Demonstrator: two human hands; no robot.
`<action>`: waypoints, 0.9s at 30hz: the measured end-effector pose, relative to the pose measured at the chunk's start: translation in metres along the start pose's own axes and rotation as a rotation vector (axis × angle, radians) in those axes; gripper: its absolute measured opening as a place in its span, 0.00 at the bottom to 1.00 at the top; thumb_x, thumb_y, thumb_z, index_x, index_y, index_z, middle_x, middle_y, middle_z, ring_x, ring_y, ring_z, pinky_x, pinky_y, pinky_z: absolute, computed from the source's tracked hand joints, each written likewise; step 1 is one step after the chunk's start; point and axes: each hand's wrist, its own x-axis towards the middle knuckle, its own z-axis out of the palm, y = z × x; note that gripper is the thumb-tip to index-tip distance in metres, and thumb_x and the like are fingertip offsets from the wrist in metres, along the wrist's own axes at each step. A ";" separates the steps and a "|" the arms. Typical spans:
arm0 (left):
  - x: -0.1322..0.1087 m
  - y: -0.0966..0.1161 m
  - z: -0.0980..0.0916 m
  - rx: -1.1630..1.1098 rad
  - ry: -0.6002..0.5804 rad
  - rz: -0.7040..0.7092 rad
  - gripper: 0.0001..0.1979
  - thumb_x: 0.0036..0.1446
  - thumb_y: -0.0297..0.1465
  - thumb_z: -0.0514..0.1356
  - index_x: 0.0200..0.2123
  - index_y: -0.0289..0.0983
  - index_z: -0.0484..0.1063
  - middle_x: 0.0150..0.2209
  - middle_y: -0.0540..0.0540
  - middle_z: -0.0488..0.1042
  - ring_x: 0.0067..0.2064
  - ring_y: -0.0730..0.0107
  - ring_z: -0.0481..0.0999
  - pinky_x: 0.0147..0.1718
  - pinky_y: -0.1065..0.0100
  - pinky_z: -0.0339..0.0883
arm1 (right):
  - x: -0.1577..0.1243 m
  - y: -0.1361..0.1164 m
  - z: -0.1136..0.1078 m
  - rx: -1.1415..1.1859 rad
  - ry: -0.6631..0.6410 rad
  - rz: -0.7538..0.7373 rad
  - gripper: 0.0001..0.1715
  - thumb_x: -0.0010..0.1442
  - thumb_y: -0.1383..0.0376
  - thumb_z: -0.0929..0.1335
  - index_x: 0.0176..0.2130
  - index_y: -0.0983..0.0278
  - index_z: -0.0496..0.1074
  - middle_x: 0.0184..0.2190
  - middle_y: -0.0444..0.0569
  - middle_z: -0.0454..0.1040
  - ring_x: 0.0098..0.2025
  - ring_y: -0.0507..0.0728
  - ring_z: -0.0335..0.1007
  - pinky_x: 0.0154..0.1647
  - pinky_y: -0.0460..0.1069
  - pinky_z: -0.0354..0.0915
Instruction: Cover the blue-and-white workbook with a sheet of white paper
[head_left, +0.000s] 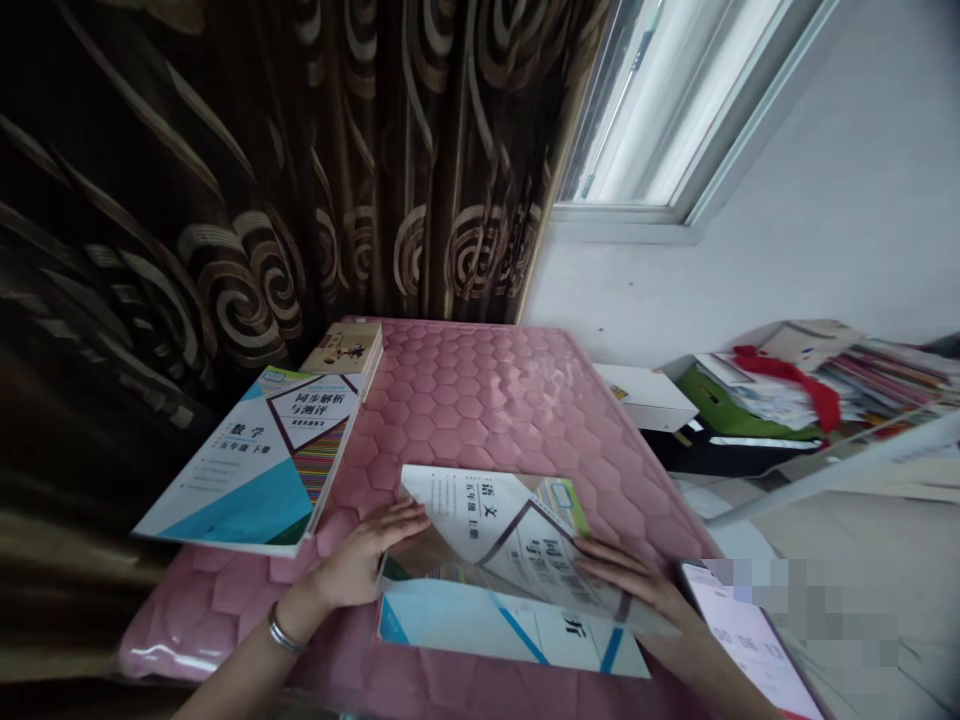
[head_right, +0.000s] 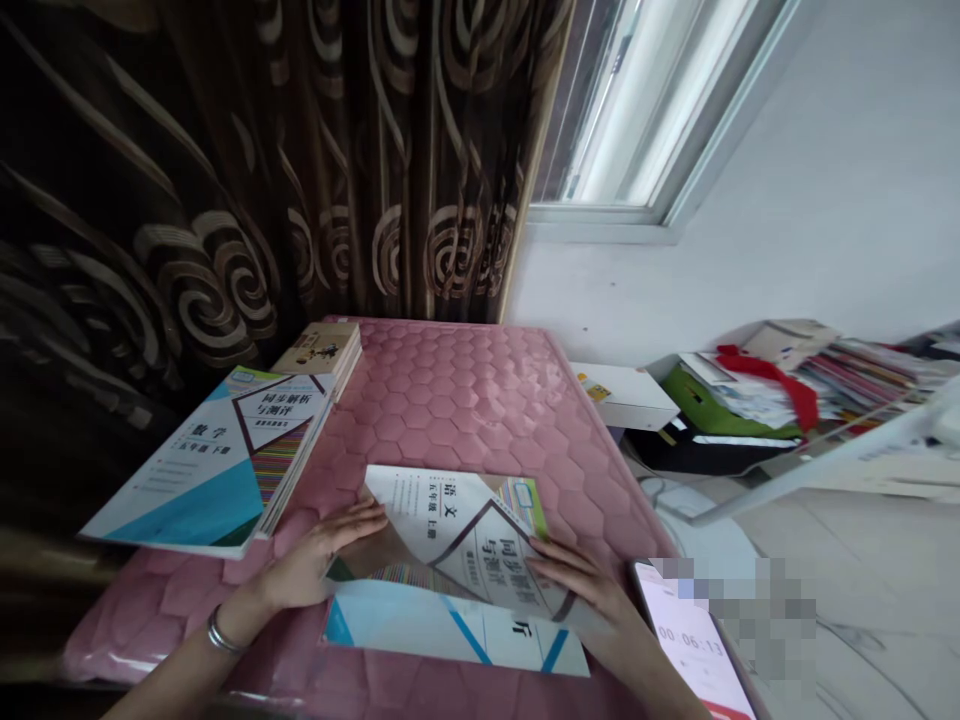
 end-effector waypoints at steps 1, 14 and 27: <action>0.000 -0.001 0.000 0.003 -0.010 -0.008 0.33 0.52 0.31 0.62 0.62 0.46 0.60 0.63 0.44 0.61 0.65 0.58 0.57 0.63 0.52 0.51 | 0.000 0.000 0.001 -0.008 0.007 -0.001 0.25 0.57 0.49 0.67 0.51 0.53 0.74 0.56 0.53 0.70 0.59 0.65 0.64 0.58 0.61 0.64; 0.038 -0.004 -0.003 -0.387 0.524 -0.435 0.12 0.54 0.39 0.60 0.38 0.39 0.74 0.39 0.44 0.79 0.43 0.60 0.78 0.45 0.61 0.70 | 0.048 -0.031 -0.010 0.079 0.576 0.475 0.23 0.53 0.47 0.67 0.25 0.63 0.77 0.25 0.52 0.78 0.32 0.63 0.74 0.31 0.53 0.70; 0.081 -0.024 -0.006 -0.537 0.832 -0.458 0.19 0.45 0.37 0.64 0.38 0.39 0.61 0.34 0.48 0.72 0.38 0.66 0.74 0.36 0.66 0.67 | 0.145 -0.023 -0.024 0.343 0.785 0.406 0.28 0.53 0.43 0.65 0.36 0.65 0.74 0.24 0.46 0.73 0.27 0.56 0.67 0.24 0.47 0.61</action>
